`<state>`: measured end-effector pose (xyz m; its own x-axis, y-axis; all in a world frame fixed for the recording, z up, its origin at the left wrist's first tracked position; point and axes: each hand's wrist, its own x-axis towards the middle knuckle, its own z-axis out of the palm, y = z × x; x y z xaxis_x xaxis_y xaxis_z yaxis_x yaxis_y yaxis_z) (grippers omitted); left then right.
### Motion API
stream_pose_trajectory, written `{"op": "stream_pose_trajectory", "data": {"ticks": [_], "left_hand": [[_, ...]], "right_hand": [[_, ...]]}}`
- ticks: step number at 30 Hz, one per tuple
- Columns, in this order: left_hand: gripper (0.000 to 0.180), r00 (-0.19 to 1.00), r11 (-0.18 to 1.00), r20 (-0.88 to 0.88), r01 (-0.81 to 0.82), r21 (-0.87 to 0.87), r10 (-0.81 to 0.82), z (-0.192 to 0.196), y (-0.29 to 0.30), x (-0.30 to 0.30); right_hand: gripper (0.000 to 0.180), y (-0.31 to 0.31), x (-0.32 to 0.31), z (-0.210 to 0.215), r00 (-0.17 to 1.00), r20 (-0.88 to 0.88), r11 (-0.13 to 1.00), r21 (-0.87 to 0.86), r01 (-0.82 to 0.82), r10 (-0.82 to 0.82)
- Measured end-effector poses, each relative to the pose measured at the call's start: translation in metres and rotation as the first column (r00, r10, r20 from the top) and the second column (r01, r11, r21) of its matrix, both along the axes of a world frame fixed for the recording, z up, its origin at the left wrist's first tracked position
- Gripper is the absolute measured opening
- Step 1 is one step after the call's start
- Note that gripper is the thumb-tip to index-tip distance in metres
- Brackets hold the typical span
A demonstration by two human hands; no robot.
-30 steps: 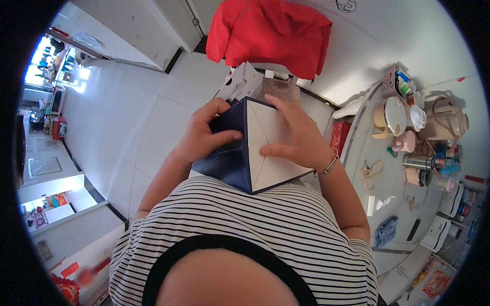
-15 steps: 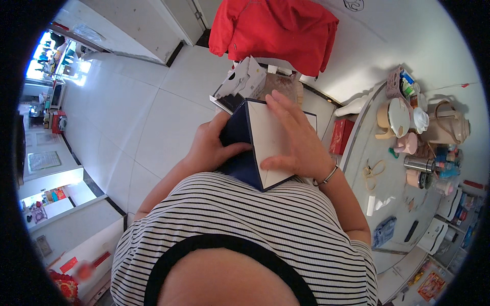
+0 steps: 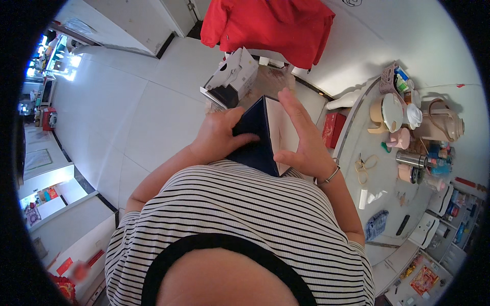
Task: The person assembles a cardboard box by hand. They fold the flaps, tuck the tabs into slots, and secure the structure. The person then places a dark blue box labeled 'MILK DELUXE' inside the assembled container.
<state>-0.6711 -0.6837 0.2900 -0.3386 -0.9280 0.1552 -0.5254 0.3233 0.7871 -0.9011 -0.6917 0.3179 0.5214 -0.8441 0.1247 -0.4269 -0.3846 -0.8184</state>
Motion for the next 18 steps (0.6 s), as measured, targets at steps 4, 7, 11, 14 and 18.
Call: {"op": "stream_pose_trajectory", "data": {"ticks": [4,7,11,14,18], "left_hand": [[0.039,0.999,1.0,0.048,-0.025,-0.01,0.026,-0.002,0.001,0.0],[0.039,0.997,0.999,0.068,-0.048,-0.001,0.048,-0.003,0.002,-0.001],[0.041,0.997,0.997,0.051,-0.063,0.047,0.061,-0.001,0.005,0.001],[0.047,0.999,0.999,-0.017,-0.038,0.021,0.039,-0.008,0.006,0.002],[0.056,0.993,0.983,-0.116,0.052,0.176,-0.032,-0.007,0.007,0.004]], "right_hand": [[0.081,0.012,0.0,0.016,0.998,-0.063,1.0,-0.008,0.006,-0.007],[0.062,0.021,0.004,0.026,0.997,-0.06,0.998,-0.03,0.055,-0.056],[0.055,0.029,-0.003,0.021,0.997,-0.066,0.998,-0.045,-0.05,0.047],[0.056,0.031,0.0,0.024,0.992,-0.078,0.995,-0.031,-0.098,0.095],[0.056,0.031,0.004,0.022,0.966,-0.075,0.964,0.118,-0.239,0.249]]}}
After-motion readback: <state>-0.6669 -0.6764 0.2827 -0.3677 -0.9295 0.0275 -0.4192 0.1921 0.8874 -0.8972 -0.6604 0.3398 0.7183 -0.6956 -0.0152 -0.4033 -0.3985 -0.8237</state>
